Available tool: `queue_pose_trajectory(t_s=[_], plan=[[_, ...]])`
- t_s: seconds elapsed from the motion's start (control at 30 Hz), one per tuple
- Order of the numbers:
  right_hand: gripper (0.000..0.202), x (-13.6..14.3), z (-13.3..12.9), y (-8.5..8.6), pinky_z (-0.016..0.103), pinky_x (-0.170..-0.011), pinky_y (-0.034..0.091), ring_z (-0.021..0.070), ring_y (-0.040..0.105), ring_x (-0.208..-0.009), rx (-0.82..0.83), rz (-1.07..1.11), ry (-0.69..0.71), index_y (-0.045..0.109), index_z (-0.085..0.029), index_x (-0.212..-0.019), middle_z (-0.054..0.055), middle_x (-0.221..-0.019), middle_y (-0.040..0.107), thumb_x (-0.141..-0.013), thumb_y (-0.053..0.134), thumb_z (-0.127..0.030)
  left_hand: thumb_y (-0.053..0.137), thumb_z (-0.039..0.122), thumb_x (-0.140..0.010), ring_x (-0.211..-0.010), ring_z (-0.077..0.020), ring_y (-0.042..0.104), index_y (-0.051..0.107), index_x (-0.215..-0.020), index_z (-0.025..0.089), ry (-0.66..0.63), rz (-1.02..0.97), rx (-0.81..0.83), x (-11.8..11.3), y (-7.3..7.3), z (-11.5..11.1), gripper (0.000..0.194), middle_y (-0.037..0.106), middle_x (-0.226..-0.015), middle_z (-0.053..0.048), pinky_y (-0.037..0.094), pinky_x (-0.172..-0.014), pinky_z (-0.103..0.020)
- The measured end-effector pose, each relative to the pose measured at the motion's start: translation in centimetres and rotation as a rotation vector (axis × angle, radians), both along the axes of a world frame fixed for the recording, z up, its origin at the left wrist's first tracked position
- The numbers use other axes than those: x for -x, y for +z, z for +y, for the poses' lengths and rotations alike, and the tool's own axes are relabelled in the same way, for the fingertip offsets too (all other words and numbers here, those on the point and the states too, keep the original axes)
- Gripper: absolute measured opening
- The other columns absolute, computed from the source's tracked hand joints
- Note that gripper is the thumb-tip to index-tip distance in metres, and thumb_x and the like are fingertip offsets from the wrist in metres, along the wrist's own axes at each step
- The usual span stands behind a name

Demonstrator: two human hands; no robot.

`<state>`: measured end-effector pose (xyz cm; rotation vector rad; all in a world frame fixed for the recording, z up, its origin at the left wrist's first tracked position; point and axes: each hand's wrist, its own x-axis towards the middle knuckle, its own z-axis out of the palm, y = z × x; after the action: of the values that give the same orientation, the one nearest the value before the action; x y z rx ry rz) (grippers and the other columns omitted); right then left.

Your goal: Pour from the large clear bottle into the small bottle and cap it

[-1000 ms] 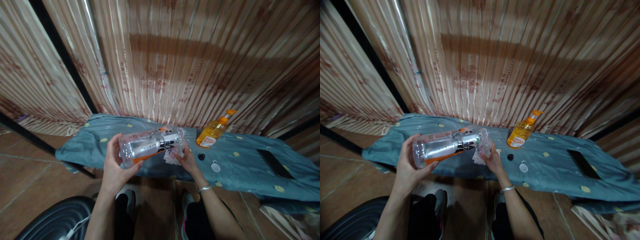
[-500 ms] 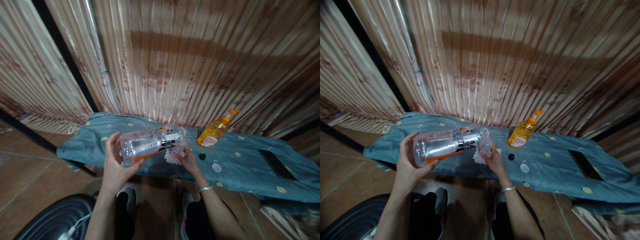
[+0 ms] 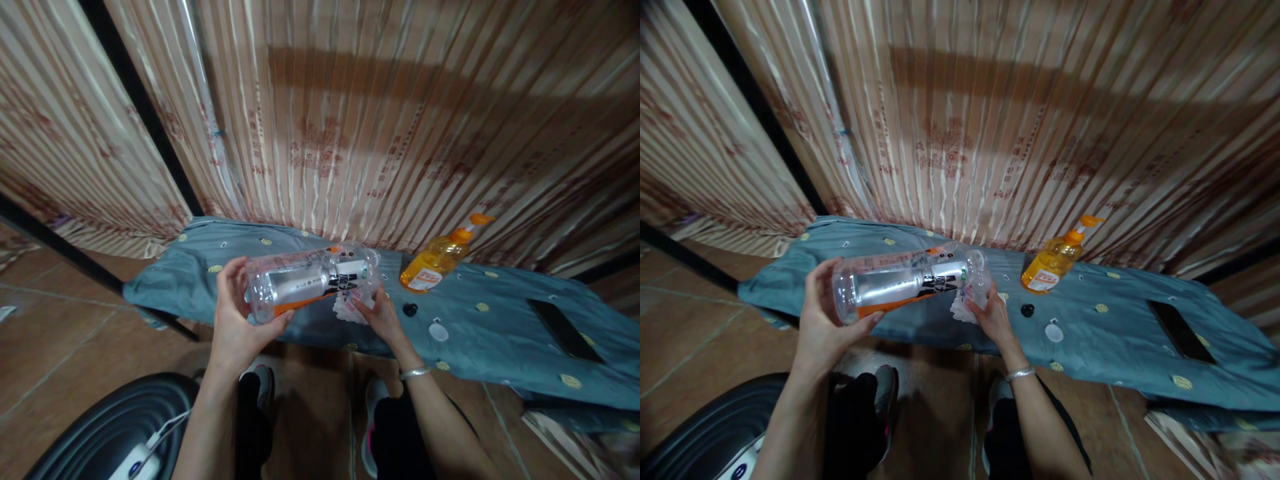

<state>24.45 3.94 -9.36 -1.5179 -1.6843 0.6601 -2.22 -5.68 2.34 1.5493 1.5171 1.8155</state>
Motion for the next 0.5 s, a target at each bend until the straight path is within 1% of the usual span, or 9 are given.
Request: queue_pose_trajectory(t_s=[0.07, 0.23, 0.5], plan=[[0.066, 0.06, -0.05, 0.08, 0.042, -0.077, 0.055, 0.0307, 0.071, -0.088, -0.002, 0.004, -0.005, 0.048, -0.016, -0.123, 0.011, -0.100, 0.073, -0.071, 0.065, -0.051, 0.089, 0.044, -0.049, -0.110, -0.0286, 0.063, 0.044, -0.121, 0.023, -0.007, -0.010, 0.003, -0.02, 0.02, 0.00, 0.088, 0.058, -0.118, -0.010, 0.057, -0.084, -0.041], [0.061, -0.02, 0.05, -0.14, 0.042, -0.077, 0.054, 0.0310, 0.070, -0.090, 0.003, -0.009, -0.005, 0.049, -0.018, -0.121, 0.010, -0.099, 0.073, -0.074, 0.065, -0.052, 0.090, 0.043, -0.048, -0.110, -0.0297, 0.063, 0.044, -0.120, 0.023, -0.032, -0.041, 0.029, -0.02, 0.04, -0.05, 0.088, 0.059, -0.117, -0.010, 0.058, -0.078, -0.039], [0.056, -0.10, 0.13, -0.15, 0.042, -0.076, 0.054, 0.0309, 0.069, -0.087, 0.013, -0.020, -0.032, 0.051, -0.019, -0.115, 0.010, -0.097, 0.073, -0.071, 0.067, -0.051, 0.090, 0.044, -0.047, -0.108, -0.0278, 0.063, 0.044, -0.118, 0.023, -0.028, -0.027, -0.007, -0.16, 0.31, 0.08, 0.087, 0.058, -0.115, -0.008, 0.056, -0.089, -0.042]])
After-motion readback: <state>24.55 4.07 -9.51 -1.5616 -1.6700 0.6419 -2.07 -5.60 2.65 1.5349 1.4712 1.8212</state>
